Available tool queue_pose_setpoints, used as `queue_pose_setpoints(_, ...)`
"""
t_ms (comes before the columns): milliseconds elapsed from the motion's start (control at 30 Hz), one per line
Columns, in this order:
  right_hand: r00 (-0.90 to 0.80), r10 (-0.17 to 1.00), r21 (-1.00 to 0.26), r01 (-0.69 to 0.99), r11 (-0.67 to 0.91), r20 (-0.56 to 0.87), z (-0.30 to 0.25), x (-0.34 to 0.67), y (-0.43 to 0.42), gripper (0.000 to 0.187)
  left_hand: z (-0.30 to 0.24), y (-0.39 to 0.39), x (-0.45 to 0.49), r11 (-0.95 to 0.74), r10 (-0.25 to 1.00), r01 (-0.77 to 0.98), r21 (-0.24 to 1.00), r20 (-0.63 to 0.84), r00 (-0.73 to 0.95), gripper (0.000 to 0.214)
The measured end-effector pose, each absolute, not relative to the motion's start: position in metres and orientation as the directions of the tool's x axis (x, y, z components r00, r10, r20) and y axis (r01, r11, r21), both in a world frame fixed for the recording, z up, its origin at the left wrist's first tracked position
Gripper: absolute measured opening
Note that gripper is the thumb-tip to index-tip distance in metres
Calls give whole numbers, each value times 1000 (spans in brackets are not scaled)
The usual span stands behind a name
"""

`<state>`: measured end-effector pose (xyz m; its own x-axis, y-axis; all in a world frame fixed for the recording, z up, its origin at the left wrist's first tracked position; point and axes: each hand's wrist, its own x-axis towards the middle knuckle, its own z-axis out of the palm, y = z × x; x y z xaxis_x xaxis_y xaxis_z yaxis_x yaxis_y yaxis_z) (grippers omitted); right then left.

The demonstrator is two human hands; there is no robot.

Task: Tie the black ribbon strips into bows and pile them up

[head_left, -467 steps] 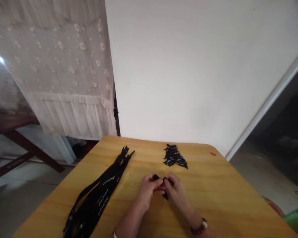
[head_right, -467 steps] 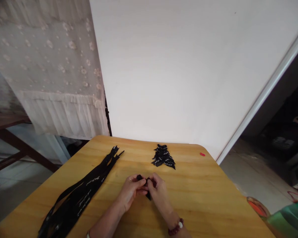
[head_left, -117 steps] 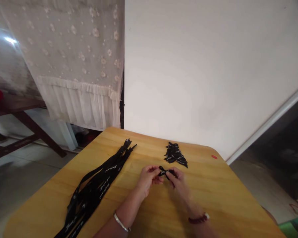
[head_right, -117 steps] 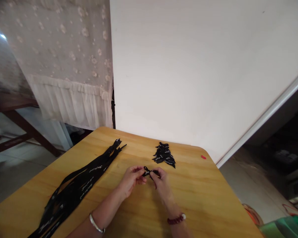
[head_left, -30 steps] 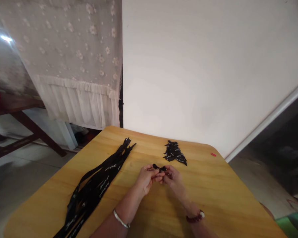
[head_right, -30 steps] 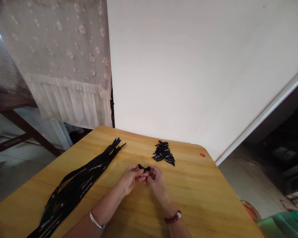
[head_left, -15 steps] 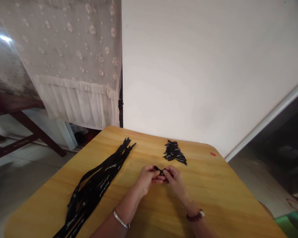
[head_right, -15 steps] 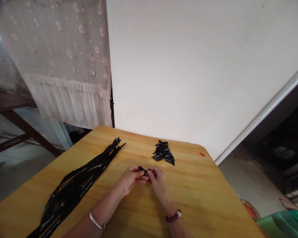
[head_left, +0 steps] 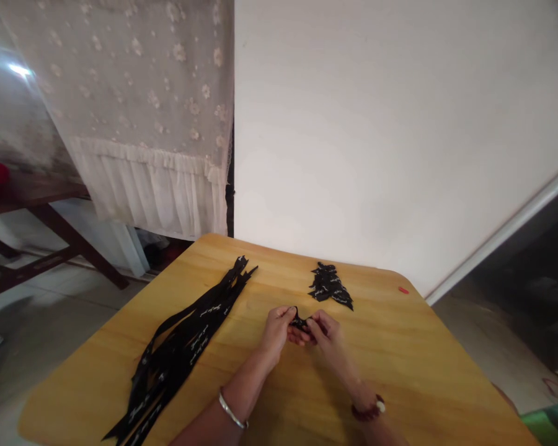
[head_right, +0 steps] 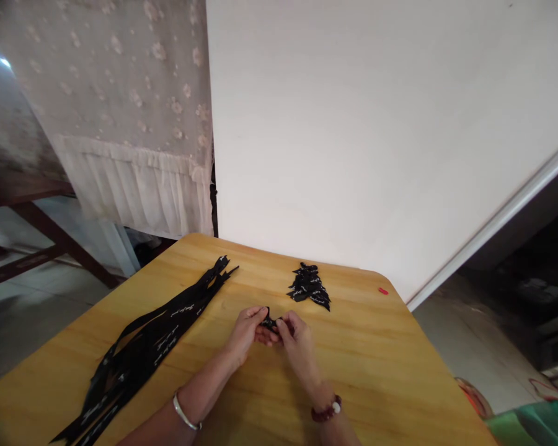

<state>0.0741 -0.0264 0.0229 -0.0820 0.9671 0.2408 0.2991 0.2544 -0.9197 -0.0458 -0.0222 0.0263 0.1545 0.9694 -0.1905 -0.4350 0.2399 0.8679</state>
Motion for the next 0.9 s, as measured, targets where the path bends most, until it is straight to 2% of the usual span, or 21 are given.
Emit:
queue_pose_setpoints(400, -110, 944, -872, 363, 329, 311, 31, 70, -33, 22, 26, -22, -42, 202, 979, -424, 883, -196, 59, 28)
queue_pose_setpoints(900, -80, 937, -851, 398, 342, 339, 22, 76, -27, 19, 29, -24, -42, 237, 971, -463, 854, -224, 84, 25)
